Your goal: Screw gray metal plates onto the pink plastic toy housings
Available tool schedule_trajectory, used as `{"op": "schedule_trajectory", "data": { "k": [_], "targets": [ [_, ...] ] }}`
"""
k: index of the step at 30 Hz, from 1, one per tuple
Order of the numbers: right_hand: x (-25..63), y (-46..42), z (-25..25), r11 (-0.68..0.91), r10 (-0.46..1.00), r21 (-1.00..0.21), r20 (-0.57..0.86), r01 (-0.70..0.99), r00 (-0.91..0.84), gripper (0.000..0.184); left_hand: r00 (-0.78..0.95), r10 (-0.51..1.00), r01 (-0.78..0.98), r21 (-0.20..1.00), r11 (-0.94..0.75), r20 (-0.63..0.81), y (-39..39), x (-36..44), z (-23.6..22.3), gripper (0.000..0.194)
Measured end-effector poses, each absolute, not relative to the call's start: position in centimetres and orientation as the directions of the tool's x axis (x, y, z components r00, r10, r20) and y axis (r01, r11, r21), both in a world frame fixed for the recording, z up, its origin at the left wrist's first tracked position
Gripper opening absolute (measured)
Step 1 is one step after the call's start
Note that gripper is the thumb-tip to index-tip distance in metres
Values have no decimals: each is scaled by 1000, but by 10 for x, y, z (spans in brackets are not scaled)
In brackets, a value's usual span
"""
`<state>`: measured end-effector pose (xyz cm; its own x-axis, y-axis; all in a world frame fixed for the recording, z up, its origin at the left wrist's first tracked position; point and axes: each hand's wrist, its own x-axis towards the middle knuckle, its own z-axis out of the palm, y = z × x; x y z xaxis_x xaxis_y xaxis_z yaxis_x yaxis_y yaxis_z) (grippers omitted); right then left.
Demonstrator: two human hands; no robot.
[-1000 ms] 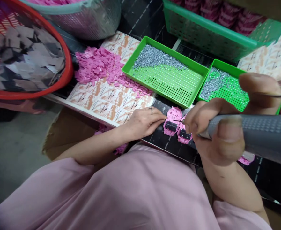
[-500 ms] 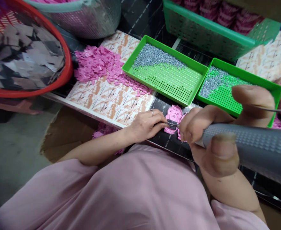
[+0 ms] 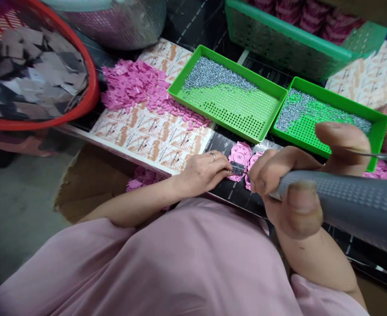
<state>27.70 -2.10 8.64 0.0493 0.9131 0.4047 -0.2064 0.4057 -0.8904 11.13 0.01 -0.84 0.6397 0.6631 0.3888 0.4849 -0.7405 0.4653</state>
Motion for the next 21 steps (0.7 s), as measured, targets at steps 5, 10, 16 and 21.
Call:
{"op": "schedule_trajectory", "data": {
  "k": [5,10,16,21],
  "targets": [
    [275,-23,84,429,899,-869,439,-247,16,7,641,663,459,499,-735,386,0,114,-7,22],
    [270,-22,86,489,865,-846,502,-215,-7,16,645,642,439,487,-755,415,-1,115,-5,23],
    [267,-19,81,493,865,-844,502,-210,13,13,655,628,420,488,-765,420,0,113,-7,23],
    [271,-20,70,481,876,-857,478,-186,64,23,630,608,458,402,-793,483,6,105,-2,20]
  ]
}}
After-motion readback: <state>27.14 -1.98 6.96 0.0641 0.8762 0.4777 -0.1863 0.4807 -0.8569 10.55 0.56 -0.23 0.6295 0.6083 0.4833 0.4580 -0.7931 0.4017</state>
